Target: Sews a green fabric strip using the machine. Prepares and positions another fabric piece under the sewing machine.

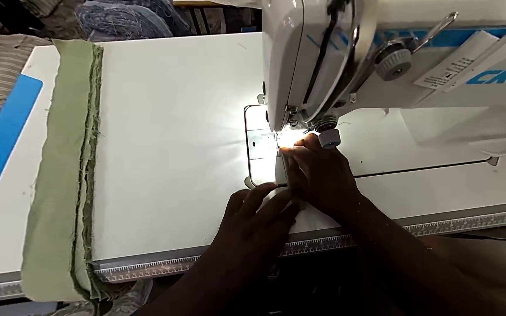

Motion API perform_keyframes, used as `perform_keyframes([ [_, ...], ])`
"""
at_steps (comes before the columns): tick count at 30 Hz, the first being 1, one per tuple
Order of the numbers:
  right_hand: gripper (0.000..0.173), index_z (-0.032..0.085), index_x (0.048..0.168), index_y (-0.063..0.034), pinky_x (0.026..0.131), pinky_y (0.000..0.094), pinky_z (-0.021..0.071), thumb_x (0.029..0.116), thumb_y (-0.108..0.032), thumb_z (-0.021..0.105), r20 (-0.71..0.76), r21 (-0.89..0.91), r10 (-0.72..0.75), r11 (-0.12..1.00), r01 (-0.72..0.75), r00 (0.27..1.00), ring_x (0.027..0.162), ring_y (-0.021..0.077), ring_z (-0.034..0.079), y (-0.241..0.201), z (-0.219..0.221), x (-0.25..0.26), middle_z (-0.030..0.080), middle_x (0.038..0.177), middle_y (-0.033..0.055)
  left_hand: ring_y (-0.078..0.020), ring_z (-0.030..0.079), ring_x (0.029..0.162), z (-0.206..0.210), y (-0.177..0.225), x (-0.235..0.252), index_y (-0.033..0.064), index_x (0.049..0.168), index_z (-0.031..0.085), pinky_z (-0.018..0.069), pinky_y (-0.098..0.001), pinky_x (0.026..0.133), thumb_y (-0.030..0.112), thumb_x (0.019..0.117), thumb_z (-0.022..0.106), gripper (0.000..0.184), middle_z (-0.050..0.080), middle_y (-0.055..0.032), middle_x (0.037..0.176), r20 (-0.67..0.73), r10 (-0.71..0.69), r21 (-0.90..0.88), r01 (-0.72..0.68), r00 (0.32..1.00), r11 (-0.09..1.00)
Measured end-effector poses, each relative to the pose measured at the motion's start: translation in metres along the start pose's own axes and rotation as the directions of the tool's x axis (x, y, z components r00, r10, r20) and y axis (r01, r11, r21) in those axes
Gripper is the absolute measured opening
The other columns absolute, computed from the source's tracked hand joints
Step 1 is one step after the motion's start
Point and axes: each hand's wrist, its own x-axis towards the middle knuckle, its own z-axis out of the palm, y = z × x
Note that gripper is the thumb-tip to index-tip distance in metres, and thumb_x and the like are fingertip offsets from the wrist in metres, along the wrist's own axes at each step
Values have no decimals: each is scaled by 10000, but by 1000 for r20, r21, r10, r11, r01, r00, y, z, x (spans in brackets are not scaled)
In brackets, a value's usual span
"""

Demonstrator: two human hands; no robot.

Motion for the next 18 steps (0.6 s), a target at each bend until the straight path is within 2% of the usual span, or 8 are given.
perform_keyframes([
  [2, 299, 771, 1169, -185, 730, 365, 526, 970, -211, 549, 5, 3, 9, 1000, -9, 1000, 960, 237, 629, -1, 0, 0, 671, 1059, 65, -215, 525, 1346, -1, -9, 8, 267, 1211, 742, 430, -493, 1053, 277, 1019, 528, 288, 660, 65, 1339, 23, -5, 9, 5, 1000, 1000],
  [5, 277, 776, 1141, -192, 754, 369, 533, 982, -219, 550, 11, 12, 34, 999, -34, 999, 973, 237, 636, -1, 1, 0, 674, 1049, 65, -229, 551, 1327, -1, -26, 22, 225, 1157, 759, 410, -540, 1084, 262, 1019, 531, 269, 693, 54, 1282, 10, 26, 35, -26, 1000, 999],
  [8, 241, 775, 1092, -177, 741, 370, 539, 992, -233, 563, -34, 33, 28, 999, -27, 999, 944, 240, 644, 0, 4, 1, 679, 1010, 66, -244, 547, 1349, 1, -43, 34, 220, 1147, 762, 382, -581, 1122, 259, 1017, 518, 280, 694, 54, 1294, 16, 42, 50, -43, 999, 998],
  [12, 251, 754, 1071, -146, 795, 384, 560, 1006, -253, 536, -43, 16, 13, 1000, -12, 999, 983, 242, 660, 2, 2, 1, 700, 1046, 66, -264, 513, 1376, 2, -61, 50, 220, 1198, 746, 346, -608, 1147, 254, 1013, 519, 294, 674, 43, 1327, 2, 29, 28, -29, 1000, 999],
  [14, 297, 751, 1132, -158, 864, 423, 552, 978, -219, 504, 8, -26, -16, 1000, 16, 1000, 1089, 255, 647, 5, 0, -1, 698, 1165, 55, -259, 509, 1364, 4, -67, 56, 230, 1230, 736, 344, -588, 1158, 276, 1015, 520, 309, 673, 29, 1294, -15, 14, 37, -13, 1000, 999],
  [16, 380, 739, 1234, -171, 878, 467, 527, 950, -191, 487, 44, -58, -73, 995, 75, 996, 1147, 290, 630, 13, 2, 0, 685, 1269, 65, -249, 509, 1354, 9, -69, 57, 211, 1277, 714, 333, -575, 1163, 268, 998, 497, 357, 661, 16, 1305, -27, 1, 58, 0, 1000, 998],
  [18, 397, 726, 1272, -173, 886, 487, 506, 972, -212, 468, 73, -45, -112, 992, 115, 991, 1168, 307, 618, 24, 4, 6, 687, 1285, 76, -242, 518, 1357, 11, -67, 55, 199, 1292, 705, 334, -564, 1170, 263, 999, 482, 373, 658, 3, 1327, -30, -2, 84, 5, 1000, 996],
])
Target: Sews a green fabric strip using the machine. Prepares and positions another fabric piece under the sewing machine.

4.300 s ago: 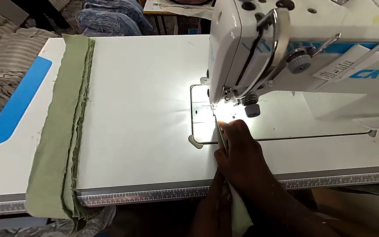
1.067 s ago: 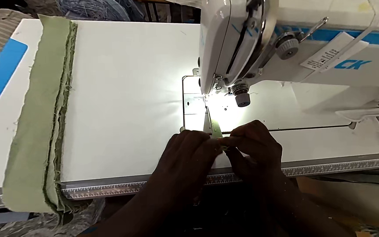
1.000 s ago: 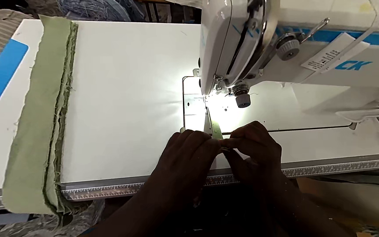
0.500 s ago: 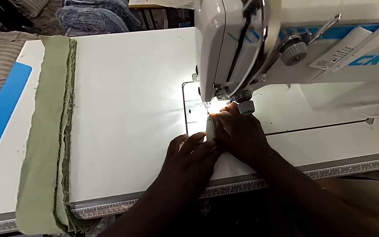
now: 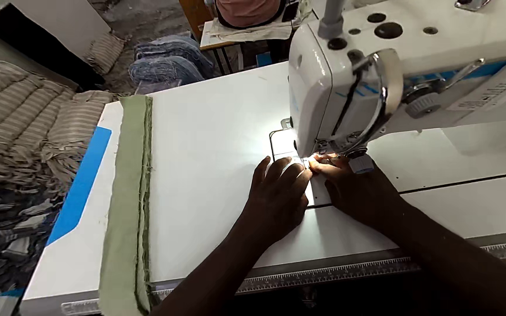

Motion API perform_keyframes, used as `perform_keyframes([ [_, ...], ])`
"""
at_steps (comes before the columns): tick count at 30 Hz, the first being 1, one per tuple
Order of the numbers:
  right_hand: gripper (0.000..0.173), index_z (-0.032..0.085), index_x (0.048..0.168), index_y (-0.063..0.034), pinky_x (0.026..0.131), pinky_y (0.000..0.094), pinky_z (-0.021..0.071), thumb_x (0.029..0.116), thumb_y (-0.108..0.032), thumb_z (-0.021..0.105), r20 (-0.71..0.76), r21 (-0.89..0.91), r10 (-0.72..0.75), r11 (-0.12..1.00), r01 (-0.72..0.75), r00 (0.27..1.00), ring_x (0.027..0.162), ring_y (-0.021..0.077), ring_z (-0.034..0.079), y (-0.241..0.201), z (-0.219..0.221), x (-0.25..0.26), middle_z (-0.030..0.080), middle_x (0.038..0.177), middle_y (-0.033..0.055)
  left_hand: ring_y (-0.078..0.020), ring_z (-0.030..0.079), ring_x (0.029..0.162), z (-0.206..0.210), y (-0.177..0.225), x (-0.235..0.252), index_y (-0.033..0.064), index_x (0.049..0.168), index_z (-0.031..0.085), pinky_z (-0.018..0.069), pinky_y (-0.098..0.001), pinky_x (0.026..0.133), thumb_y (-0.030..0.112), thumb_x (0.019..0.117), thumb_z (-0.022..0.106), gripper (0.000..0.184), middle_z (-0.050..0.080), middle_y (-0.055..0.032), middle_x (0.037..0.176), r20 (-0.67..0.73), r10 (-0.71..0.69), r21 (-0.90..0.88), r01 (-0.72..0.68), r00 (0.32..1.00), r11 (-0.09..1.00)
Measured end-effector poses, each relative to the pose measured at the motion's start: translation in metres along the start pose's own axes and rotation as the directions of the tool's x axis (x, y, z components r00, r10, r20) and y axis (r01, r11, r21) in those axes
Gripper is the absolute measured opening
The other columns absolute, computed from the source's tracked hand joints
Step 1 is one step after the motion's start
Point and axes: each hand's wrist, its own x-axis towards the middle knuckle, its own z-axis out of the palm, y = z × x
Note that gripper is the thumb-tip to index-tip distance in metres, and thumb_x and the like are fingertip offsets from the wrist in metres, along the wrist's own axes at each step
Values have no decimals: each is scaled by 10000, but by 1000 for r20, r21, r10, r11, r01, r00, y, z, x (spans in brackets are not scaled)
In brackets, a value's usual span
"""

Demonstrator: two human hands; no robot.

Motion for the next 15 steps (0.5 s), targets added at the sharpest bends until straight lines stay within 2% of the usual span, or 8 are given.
perform_keyframes([
  [2, 346, 738, 1196, -139, 920, 462, 524, 983, -212, 474, -15, 55, -54, 997, 54, 998, 1118, 283, 646, 12, 0, 8, 718, 1159, 78, -249, 560, 1309, -1, 2, -3, 190, 1259, 724, 373, -539, 1143, 264, 992, 496, 359, 676, -17, 1302, -25, 6, 7, -6, 1000, 1000],
  [4, 340, 758, 1142, -125, 927, 417, 522, 952, -194, 485, -51, 85, -125, 988, 129, 991, 1048, 260, 669, 21, -3, 14, 740, 1047, 68, -248, 599, 1252, 0, 0, -6, 165, 1187, 754, 415, -510, 1112, 264, 993, 517, 321, 701, -34, 1240, -75, 11, 2, -11, 997, 1000],
  [7, 358, 736, 1220, -110, 953, 387, 519, 949, -159, 507, -18, 37, -194, 980, 194, 981, 1070, 274, 656, 25, -12, 10, 721, 1064, 94, -255, 598, 1250, 1, 1, -8, 144, 1121, 761, 423, -506, 1111, 261, 992, 533, 287, 705, -45, 1190, -119, 15, -6, -16, 993, 1000],
  [10, 384, 720, 1270, -141, 943, 367, 531, 945, -148, 516, -6, 44, -106, 993, 106, 994, 1097, 251, 638, 13, -11, -1, 680, 1132, 108, -272, 586, 1257, 0, 2, -7, 148, 1090, 767, 414, -515, 1111, 269, 985, 542, 276, 699, -57, 1191, -143, -5, -15, 3, 990, 1000],
  [15, 392, 741, 1253, -160, 875, 421, 535, 914, -109, 550, -6, 26, 71, 997, -71, 997, 1082, 315, 618, -13, -3, -5, 645, 1124, 157, -291, 562, 1290, 1, 2, -7, 146, 1095, 760, 399, -530, 1123, 281, 987, 532, 286, 687, -67, 1220, -113, -17, -33, 13, 993, 999],
])
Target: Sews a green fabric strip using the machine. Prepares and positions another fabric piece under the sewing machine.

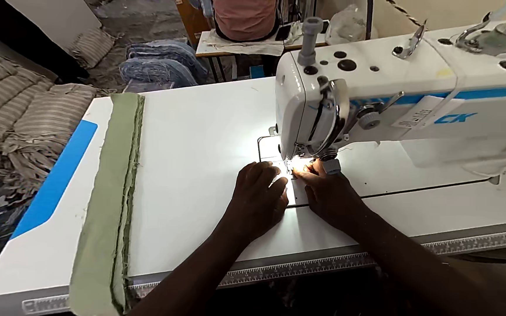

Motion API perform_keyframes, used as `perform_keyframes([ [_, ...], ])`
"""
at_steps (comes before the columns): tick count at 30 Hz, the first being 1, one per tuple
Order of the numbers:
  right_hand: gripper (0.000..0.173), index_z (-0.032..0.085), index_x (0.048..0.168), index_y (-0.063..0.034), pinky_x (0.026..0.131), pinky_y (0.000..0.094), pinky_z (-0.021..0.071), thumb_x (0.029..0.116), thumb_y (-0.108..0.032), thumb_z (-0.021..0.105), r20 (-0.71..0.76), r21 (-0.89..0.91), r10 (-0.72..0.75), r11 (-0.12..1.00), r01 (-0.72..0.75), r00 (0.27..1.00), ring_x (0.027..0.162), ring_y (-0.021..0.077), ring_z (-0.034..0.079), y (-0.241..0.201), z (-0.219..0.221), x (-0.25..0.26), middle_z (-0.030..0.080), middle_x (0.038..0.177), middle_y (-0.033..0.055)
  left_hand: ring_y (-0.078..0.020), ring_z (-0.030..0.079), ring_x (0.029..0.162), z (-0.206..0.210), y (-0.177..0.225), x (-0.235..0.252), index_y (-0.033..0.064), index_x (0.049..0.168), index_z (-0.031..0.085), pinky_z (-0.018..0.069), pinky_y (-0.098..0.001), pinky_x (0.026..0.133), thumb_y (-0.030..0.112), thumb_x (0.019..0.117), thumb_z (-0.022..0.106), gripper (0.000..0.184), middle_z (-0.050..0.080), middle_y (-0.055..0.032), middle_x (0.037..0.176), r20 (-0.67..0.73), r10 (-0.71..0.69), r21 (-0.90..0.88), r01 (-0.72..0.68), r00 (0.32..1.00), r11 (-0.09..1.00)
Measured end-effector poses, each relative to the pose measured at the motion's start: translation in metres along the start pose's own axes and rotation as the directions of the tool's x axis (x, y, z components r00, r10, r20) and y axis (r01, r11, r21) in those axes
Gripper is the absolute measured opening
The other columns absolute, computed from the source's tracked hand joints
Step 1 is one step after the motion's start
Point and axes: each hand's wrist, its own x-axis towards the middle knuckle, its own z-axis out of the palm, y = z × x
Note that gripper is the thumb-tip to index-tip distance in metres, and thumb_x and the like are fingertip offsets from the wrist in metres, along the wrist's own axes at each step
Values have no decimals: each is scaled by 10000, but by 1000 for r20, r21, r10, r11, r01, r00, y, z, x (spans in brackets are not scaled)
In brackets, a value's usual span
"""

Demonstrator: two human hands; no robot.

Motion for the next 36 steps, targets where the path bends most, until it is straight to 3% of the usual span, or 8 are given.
perform_keyframes([
  [9, 385, 726, 1275, -144, 962, 458, 513, 936, -108, 548, -41, 66, 36, 997, -33, 999, 1142, 305, 587, 2, -1, -4, 638, 1201, 138, -203, 582, 1270, -26, 18, -31, 193, 1169, 759, 454, -477, 1094, 354, 1017, 558, 299, 681, 0, 1266, 2, -162, -50, 162, 987, 986],
  [12, 311, 766, 1189, -151, 802, 384, 561, 954, -188, 567, -147, 230, 148, 967, -112, 978, 964, 183, 639, 1, -18, -43, 671, 1036, 36, -201, 660, 1153, -78, 31, -119, 167, 1144, 763, 537, -456, 991, 362, 996, 633, 278, 724, -36, 1167, -68, -312, -95, 305, 948, 948],
  [14, 257, 795, 1057, -178, 631, 316, 542, 909, -231, 592, -188, 258, 165, 959, -113, 968, 784, 109, 621, 3, -23, -64, 663, 931, -15, -207, 665, 1026, -105, 28, -186, 111, 1039, 729, 561, -386, 898, 356, 947, 728, 262, 698, -94, 1039, -136, -482, -83, 475, 865, 876],
  [16, 252, 801, 991, -174, 653, 348, 545, 896, -259, 584, -186, 238, 125, 968, -79, 975, 808, 136, 637, 2, -22, -69, 676, 916, -10, -272, 620, 931, -122, 20, -241, 26, 995, 630, 543, -417, 810, 440, 883, 786, 457, 624, -166, 976, -164, -651, 7, 661, 741, 751],
  [18, 271, 790, 978, -133, 691, 422, 557, 903, -278, 572, -150, 233, 71, 972, -34, 986, 841, 198, 659, 0, -21, -64, 687, 943, 37, -319, 642, 917, -129, 14, -277, -16, 1088, 639, 565, -504, 796, 491, 851, 789, 580, 647, -189, 1004, -139, -780, 58, 792, 610, 608],
  [20, 289, 773, 996, -79, 704, 466, 552, 915, -269, 570, -113, 254, 40, 967, -10, 993, 843, 251, 658, 0, -20, -61, 681, 971, 98, -275, 697, 952, -129, 13, -294, 16, 1181, 676, 599, -493, 852, 339, 944, 717, 403, 697, -145, 1049, -73, -842, 81, 844, 535, 529],
  [27, 300, 740, 1015, 14, 745, 502, 518, 969, -230, 572, -111, 254, 70, 966, -40, 991, 856, 338, 626, 7, -10, -68, 656, 1000, 212, -156, 739, 889, -144, 15, -294, 99, 1164, 746, 624, -433, 837, 164, 1006, 634, 205, 757, -43, 1019, 14, -866, 73, 864, 499, 499],
  [36, 335, 738, 1018, -9, 699, 516, 494, 952, -267, 535, -104, 242, 75, 969, -48, 992, 836, 336, 606, 2, -13, -66, 634, 996, 195, -67, 695, 716, -163, 10, -296, 156, 1041, 678, 619, -308, 681, 297, 796, 884, 350, 703, 77, 793, -16, -857, -54, 856, 514, 514],
])
